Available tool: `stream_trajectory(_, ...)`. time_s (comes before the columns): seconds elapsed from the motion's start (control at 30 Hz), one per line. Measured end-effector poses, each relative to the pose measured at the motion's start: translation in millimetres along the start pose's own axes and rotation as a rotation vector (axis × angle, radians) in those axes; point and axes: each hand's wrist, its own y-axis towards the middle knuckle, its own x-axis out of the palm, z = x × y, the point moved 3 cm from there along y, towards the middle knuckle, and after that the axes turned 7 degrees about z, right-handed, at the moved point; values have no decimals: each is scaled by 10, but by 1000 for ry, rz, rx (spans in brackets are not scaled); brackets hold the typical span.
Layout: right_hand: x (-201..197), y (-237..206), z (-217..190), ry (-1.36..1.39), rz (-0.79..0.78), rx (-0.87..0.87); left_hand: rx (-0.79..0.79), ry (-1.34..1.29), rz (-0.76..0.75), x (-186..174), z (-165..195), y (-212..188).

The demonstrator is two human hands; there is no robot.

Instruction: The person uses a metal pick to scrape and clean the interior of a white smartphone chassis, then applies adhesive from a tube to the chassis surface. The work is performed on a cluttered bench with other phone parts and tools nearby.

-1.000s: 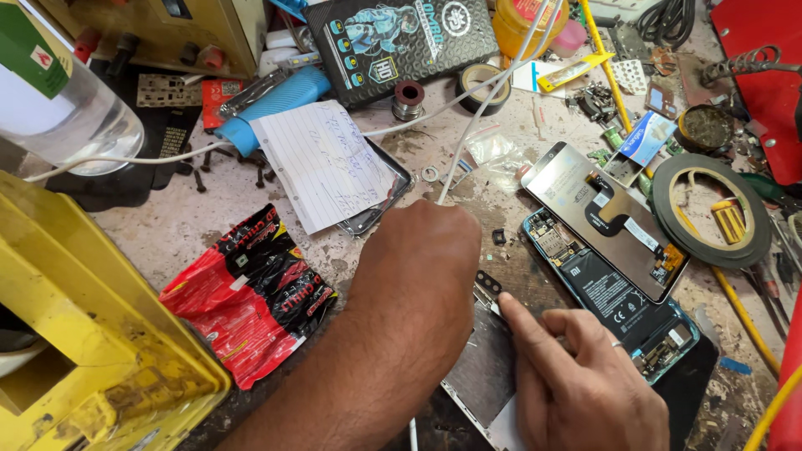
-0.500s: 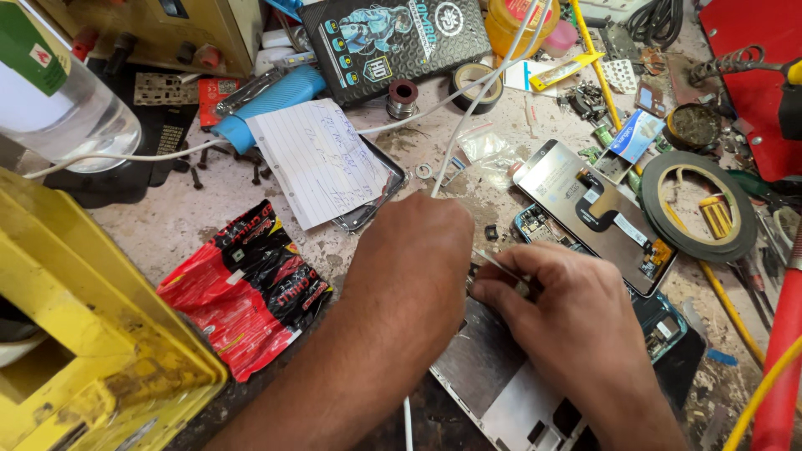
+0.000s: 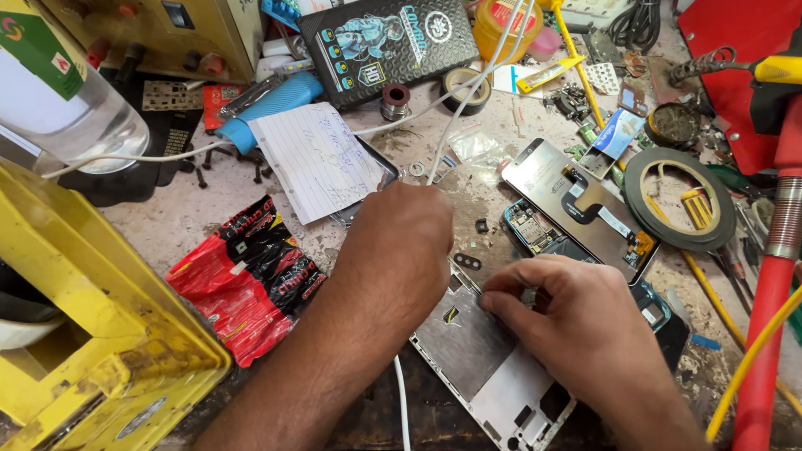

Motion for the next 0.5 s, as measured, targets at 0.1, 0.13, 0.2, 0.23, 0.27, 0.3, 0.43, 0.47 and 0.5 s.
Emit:
stream_trajectory(0.1, 57, 67, -44, -51, -1, -51, 47, -12, 37, 22, -15, -5)
stream_trajectory(0.13, 69, 112, -73, -66, -6, -46, 61, -21, 53, 20, -12, -8)
stream_trajectory(0.2, 65, 191, -150, -59, 15, -59, 73, -22, 49, 9, -3, -11)
stream_trajectory(0.23, 65, 226, -194, -58, 26, -65, 71, -16, 31, 2, 3, -11)
stream_trajectory(0.27, 61, 254, -236, -42, 27, -80, 68, -6, 14, -13, 8, -10)
stream_trajectory(0.3, 68, 272, -277, -26, 27, -93, 45, -10, 4, -27, 14, -9)
stream_trajectory(0.43, 18, 251, -323, 67, 96, -164, -68, -1, -102, -61, 22, 27)
stream_trajectory(0.47, 7, 245, -298, 67, 114, -122, -104, 7, -144, -63, 15, 38)
stream_trajectory(0.5, -21, 242, -262, 67, 128, -82, -91, -2, -121, -82, 24, 41)
